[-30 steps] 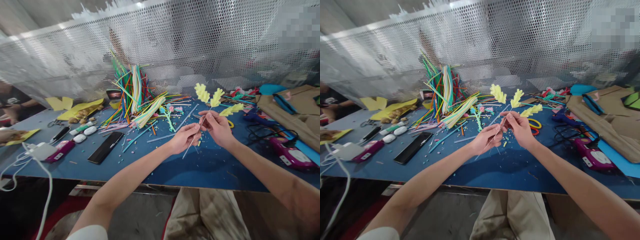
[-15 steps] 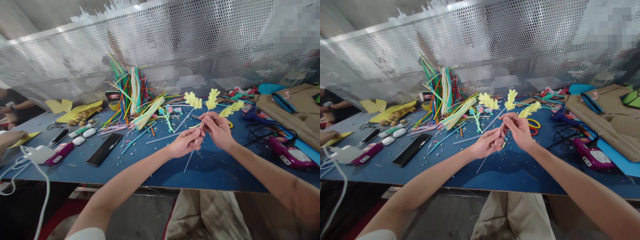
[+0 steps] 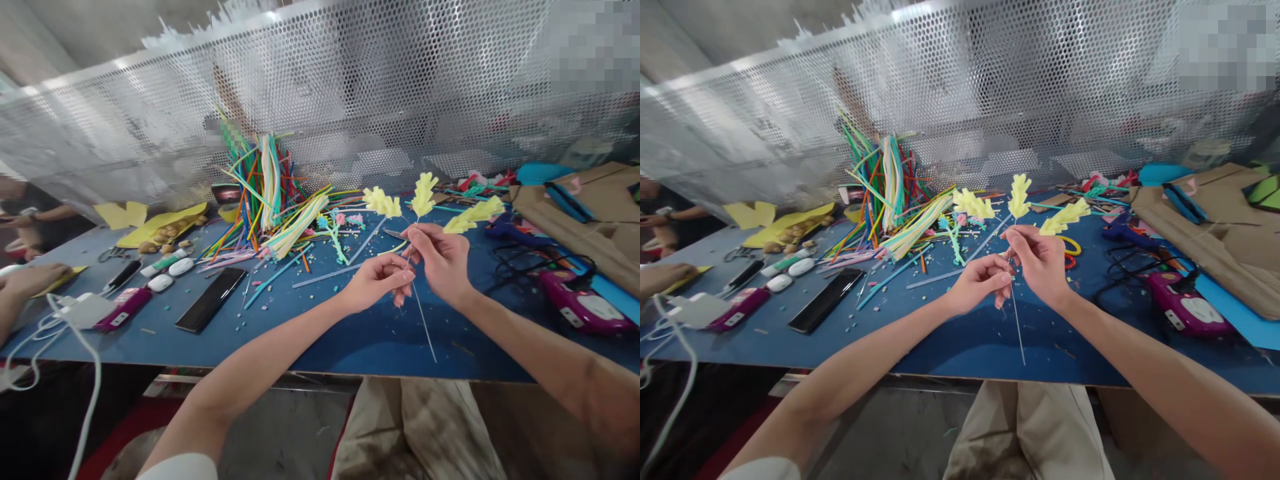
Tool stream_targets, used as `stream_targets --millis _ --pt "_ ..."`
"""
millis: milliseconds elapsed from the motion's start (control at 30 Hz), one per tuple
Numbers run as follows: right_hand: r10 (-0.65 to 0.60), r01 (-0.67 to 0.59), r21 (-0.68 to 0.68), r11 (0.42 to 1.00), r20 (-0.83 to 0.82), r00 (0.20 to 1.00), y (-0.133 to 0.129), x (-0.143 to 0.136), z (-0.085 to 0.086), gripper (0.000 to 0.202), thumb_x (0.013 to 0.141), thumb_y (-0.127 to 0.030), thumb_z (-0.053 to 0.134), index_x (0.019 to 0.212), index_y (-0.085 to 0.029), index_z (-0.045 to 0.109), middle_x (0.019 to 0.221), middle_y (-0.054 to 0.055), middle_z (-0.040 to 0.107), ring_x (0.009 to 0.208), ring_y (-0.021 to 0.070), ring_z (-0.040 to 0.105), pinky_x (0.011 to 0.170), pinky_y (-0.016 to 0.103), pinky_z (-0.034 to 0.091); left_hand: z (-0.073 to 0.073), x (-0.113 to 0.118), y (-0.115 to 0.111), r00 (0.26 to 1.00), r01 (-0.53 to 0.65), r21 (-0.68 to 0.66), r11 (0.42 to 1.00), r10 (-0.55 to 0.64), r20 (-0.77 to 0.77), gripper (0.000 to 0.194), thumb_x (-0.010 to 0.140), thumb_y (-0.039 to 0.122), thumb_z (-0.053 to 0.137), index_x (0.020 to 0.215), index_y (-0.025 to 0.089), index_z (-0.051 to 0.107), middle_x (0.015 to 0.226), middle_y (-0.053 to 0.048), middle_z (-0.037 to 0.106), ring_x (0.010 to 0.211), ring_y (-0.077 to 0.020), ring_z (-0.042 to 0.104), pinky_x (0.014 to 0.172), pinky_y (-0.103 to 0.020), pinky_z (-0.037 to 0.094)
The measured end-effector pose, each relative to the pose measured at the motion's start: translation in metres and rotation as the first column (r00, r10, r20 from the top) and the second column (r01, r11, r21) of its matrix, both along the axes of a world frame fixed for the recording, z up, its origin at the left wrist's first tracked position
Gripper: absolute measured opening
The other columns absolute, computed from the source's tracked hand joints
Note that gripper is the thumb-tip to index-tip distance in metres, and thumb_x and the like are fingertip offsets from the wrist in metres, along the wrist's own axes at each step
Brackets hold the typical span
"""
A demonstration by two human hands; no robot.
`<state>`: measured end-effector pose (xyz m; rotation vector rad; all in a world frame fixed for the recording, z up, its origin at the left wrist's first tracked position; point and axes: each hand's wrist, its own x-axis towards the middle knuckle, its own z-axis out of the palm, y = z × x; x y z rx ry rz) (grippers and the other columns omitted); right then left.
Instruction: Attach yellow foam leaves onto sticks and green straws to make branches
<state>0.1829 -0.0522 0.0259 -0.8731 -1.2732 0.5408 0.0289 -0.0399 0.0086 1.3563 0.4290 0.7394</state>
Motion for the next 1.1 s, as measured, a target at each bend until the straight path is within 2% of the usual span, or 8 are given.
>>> stream_targets --millis 333,400,467,567,700,800,967,1100 --pt "-0.089 0.085 0.035 0.996 0.162 0.983 -0.01 0.005 0.014 0.023 0.093 -0.038 0.061 0.086 -0.021 0.075 0.057 -0.001 0.06 0.054 0.0145 0.063 0.053 0.029 0.052 0.006 -0.002 -0.004 1.0 0.008 -0.08 0.997 -0.008 -0.003 0.039 0.082 0.042 0.075 0.103 0.013 0.061 0.082 -0.009 0.077 0.051 -0.0158 0.069 0.051 -0.025 0.058" --pt "-0.002 0.002 0.006 1.0 0.078 0.997 -0.006 0.008 0.017 0.022 0.092 -0.039 0.063 0.085 -0.022 0.075 0.058 -0.001 0.061 0.051 0.0128 0.059 0.052 0.028 0.05 0.008 -0.004 -0.002 0.994 0.105 -0.176 0.979 -0.097 0.054 0.042 0.083 0.047 0.072 0.106 0.012 0.064 0.09 -0.013 0.077 0.058 -0.0175 0.072 0.057 -0.027 0.06" --pt "0.173 -0.176 -0.047 0.983 -0.076 0.982 -0.003 0.01 0.019 0.02 0.091 -0.039 0.065 0.085 -0.023 0.074 0.06 -0.001 0.063 0.047 0.0099 0.052 0.048 0.025 0.046 0.01 -0.006 0.001 0.966 0.252 -0.296 0.921 -0.221 0.132 0.049 0.084 0.053 0.068 0.109 0.011 0.066 0.098 -0.016 0.077 0.071 -0.0214 0.075 0.067 -0.031 0.061" --pt "0.377 -0.425 -0.131 0.896 -0.283 0.882 -0.001 0.009 0.019 0.019 0.088 -0.04 0.068 0.084 -0.021 0.072 0.061 -0.001 0.063 0.047 0.0082 0.049 0.044 0.022 0.041 0.009 -0.008 0.0 0.913 0.407 -0.384 0.829 -0.356 0.2 0.051 0.085 0.051 0.068 0.119 0.014 0.066 0.107 -0.017 0.075 0.081 -0.0229 0.076 0.075 -0.034 0.061" --pt "0.497 -0.615 -0.188 0.766 -0.434 0.751 -0.006 0.003 0.018 0.019 0.086 -0.04 0.07 0.085 -0.021 0.069 0.058 -0.003 0.059 0.047 0.0084 0.047 0.043 0.02 0.039 -0.001 -0.005 -0.007 0.887 0.458 -0.308 0.834 -0.407 0.218 0.047 0.082 0.048 0.073 0.121 0.021 0.066 0.105 -0.012 0.075 0.08 -0.0229 0.075 0.077 -0.038 0.059" --pt "0.581 -0.709 -0.159 0.687 -0.465 0.668 -0.01 0.0 0.015 0.018 0.087 -0.036 0.07 0.082 -0.019 0.069 0.057 -0.003 0.059 0.043 0.0061 0.041 0.042 0.02 0.035 -0.01 0.001 -0.012 0.892 0.439 -0.217 0.872 -0.392 0.227 0.041 0.079 0.051 0.075 0.101 0.017 0.072 0.085 -0.008 0.073 0.073 -0.0186 0.071 0.073 -0.033 0.056" --pt "0.601 -0.706 -0.152 0.691 -0.423 0.679 -0.014 -0.001 0.015 0.031 0.087 -0.034 0.069 0.063 -0.015 0.066 0.056 -0.001 0.06 0.038 0.003 0.037 0.04 0.019 0.033 -0.013 0.009 -0.014 0.892 0.398 -0.05 0.916 -0.374 0.254 0.036 0.077 0.05 0.077 0.078 0.014 0.072 0.074 -0.006 0.065 0.073 -0.0139 0.063 0.073 -0.028 0.049" --pt "0.601 -0.735 -0.213 0.644 -0.453 0.658 -0.016 -0.002 0.017 0.024 0.087 -0.034 0.069 0.072 -0.016 0.069 0.053 -0.002 0.059 0.036 0.0025 0.035 0.035 0.016 0.028 -0.013 0.011 -0.013 0.898 0.419 -0.008 0.908 -0.413 0.151 0.046 0.077 0.059 0.073 0.077 0.014 0.071 0.082 -0.01 0.068 0.085 -0.0197 0.065 0.084 -0.036 0.05"
